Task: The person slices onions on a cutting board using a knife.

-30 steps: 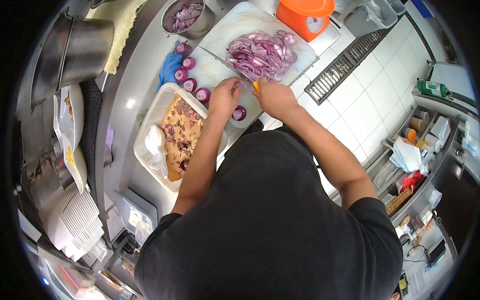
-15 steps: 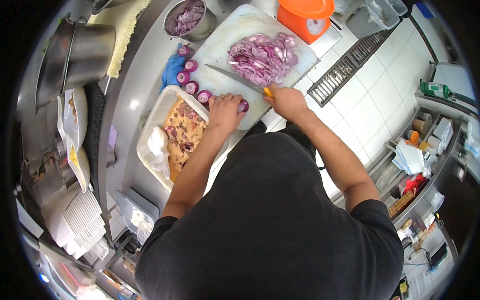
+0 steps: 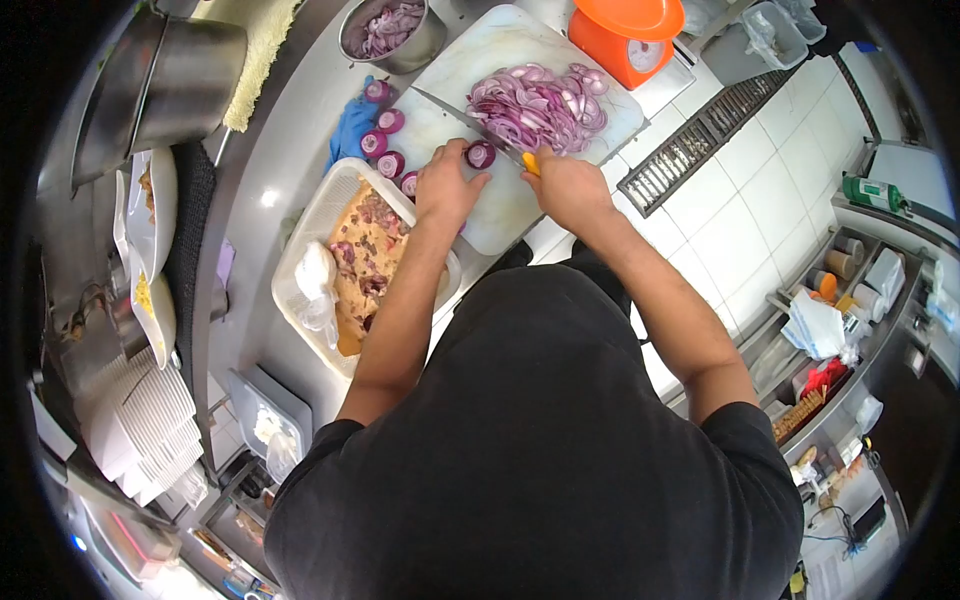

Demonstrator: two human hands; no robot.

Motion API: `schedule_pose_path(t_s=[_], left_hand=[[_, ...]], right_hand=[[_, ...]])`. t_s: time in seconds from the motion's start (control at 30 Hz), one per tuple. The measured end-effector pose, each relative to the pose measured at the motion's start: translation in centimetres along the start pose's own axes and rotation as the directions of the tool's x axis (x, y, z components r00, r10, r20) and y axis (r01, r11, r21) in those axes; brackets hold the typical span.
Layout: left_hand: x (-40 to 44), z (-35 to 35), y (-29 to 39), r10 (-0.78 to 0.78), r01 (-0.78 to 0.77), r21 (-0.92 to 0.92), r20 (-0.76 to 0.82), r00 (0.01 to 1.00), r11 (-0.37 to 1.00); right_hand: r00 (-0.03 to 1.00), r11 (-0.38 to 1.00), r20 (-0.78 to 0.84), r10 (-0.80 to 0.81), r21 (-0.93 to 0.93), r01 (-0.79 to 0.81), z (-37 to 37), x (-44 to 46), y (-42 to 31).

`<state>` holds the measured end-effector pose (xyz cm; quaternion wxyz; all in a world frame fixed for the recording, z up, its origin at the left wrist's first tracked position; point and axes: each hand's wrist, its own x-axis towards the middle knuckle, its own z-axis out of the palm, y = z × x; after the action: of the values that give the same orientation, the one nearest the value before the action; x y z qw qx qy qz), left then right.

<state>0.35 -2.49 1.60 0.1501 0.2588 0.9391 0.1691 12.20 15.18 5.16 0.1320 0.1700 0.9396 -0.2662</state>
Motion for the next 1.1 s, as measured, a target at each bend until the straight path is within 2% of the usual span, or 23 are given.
schedule_pose_path(t_s=[0.17,0.37,0.47,0.67,0.77,0.87,0.97,1.07,1.1], left_hand=[[0.0,0.0,-0.3,-0.049,0.05,-0.161,0.012,0.999,0.986],[0.6,0.8,-1.0,-0.067,0.063,-0.245,-0.007,0.998,0.967],[1.1,2.4,-2.2,-0.005,-0.024,-0.232,-0.123,0.992,0.972],[1.2,2.5,-2.4,0.022,-0.046,-0.222,-0.109,0.994,0.974],[1.0,2.2,-1.7,-0.016,-0.005,-0.208,-0.099,0.995,0.978],[0.6,2.4,-0.6,0.04,-0.067,-0.165,-0.163,0.986,0.984],[1.3,2.4,-0.4,0.008,-0.011,-0.168,-0.019,1.0,0.986],[1.5,2.1,0.4,-0.076,0.074,0.03,0.086,0.993,0.997],[1.4,1.8,0.5,-0.096,0.096,0.007,0.095,0.991,0.995]], right_hand=[[0.998,0.998,0.041,-0.04,-0.04,0.042,-0.5,-2.0,-1.3],[0.997,0.992,0.063,-0.041,-0.115,0.048,0.5,-2.7,-2.0],[0.998,0.989,0.052,-0.032,-0.145,0.039,1.6,-2.4,-2.0],[0.998,0.997,0.049,-0.027,-0.065,0.03,5.5,0.3,-1.1],[0.998,0.999,0.068,-0.017,-0.044,0.021,6.6,1.7,-1.0],[0.997,1.0,0.08,-0.018,-0.009,0.019,6.3,2.0,-0.4],[0.995,1.0,0.095,-0.001,-0.004,0.001,4.3,1.8,-0.2],[0.997,1.0,0.078,0.006,-0.023,-0.005,3.4,1.3,0.0],[0.998,1.0,0.066,0.004,-0.031,-0.002,3.4,1.1,0.0]])
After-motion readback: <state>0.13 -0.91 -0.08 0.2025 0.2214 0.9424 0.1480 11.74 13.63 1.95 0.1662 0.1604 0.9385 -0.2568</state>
